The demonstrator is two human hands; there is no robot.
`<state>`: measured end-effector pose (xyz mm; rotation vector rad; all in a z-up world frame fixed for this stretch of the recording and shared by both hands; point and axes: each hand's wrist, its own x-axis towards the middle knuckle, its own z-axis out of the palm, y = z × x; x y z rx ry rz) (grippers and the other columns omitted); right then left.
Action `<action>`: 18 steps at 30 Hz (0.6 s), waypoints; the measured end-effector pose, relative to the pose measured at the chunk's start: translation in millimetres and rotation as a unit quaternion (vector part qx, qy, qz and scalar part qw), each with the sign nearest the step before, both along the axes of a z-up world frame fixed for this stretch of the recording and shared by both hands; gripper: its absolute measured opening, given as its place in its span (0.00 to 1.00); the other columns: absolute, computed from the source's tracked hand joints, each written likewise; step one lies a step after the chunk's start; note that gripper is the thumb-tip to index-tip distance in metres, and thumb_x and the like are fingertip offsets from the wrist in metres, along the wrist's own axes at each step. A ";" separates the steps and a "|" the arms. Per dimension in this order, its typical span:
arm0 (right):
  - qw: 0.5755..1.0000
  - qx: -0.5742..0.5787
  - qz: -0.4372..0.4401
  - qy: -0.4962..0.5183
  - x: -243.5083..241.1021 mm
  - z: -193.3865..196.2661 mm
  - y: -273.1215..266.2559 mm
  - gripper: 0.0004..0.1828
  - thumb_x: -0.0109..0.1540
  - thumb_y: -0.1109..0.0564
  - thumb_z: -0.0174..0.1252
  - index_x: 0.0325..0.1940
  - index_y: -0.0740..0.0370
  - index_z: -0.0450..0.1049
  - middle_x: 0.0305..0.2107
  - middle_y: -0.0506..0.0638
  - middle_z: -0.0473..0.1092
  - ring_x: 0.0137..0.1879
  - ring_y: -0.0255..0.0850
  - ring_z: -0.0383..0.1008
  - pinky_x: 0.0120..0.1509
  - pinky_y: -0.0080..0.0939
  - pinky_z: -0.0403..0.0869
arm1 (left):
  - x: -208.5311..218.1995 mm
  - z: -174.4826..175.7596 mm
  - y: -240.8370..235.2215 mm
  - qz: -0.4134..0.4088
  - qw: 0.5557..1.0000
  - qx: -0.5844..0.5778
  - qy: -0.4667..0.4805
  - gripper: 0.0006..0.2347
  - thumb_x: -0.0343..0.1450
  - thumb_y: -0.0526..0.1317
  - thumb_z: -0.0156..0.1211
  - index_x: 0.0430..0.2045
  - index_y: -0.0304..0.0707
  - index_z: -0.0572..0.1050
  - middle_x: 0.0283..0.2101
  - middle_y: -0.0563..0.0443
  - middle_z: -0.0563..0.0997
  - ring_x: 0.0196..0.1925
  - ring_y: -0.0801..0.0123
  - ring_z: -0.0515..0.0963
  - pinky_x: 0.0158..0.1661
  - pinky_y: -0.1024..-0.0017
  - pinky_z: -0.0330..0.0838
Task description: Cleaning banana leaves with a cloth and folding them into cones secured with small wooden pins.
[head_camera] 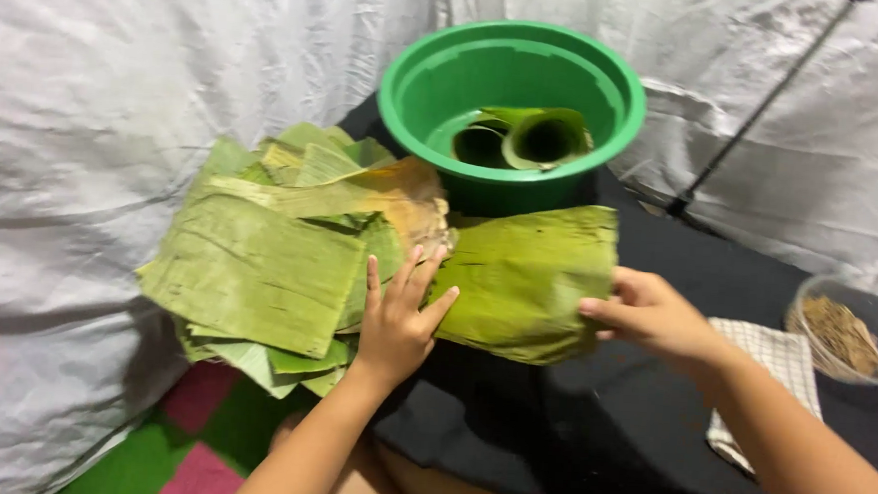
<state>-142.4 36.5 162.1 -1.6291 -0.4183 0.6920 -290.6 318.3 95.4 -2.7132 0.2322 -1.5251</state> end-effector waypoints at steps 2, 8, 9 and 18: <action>0.999 -0.008 -0.048 0.020 22.8 -27.5 -67.4 0.17 0.60 0.66 0.63 0.54 0.67 0.78 0.34 0.54 0.77 0.35 0.40 0.75 0.39 0.42 0.75 | 1.2 2.7 -23.3 -0.015 0.999 -0.006 0.041 0.09 0.66 0.33 0.62 0.37 0.47 0.83 0.66 0.46 0.73 0.71 0.53 0.67 0.70 0.35 0.39; 0.976 -0.031 -0.216 -0.012 15.5 -105.1 -211.7 0.19 0.62 0.68 0.56 0.57 0.75 0.76 0.36 0.62 0.77 0.35 0.45 0.72 0.38 0.40 0.69 | 24.9 -10.3 -84.7 -0.131 0.981 0.001 0.141 0.06 0.67 0.38 0.64 0.35 0.42 0.81 0.62 0.50 0.75 0.68 0.58 0.70 0.70 0.44 0.49; 0.965 -0.058 -0.254 -0.039 13.3 -124.5 -230.1 0.18 0.63 0.66 0.57 0.57 0.73 0.77 0.36 0.57 0.75 0.35 0.38 0.68 0.37 0.34 0.66 | 29.8 -12.7 -91.9 -0.148 0.970 0.013 0.191 0.07 0.66 0.39 0.62 0.34 0.41 0.81 0.61 0.48 0.75 0.67 0.56 0.70 0.68 0.44 0.52; 0.874 -0.320 -0.265 -0.253 -15.3 -130.3 -230.9 0.17 0.60 0.48 0.68 0.51 0.56 0.83 0.44 0.56 0.78 0.49 0.57 0.80 0.51 0.53 0.80 | 63.0 9.3 -100.4 -0.133 0.774 0.081 0.613 0.40 0.54 0.65 0.72 0.62 0.55 0.70 0.71 0.47 0.63 0.77 0.50 0.54 0.71 0.33 0.35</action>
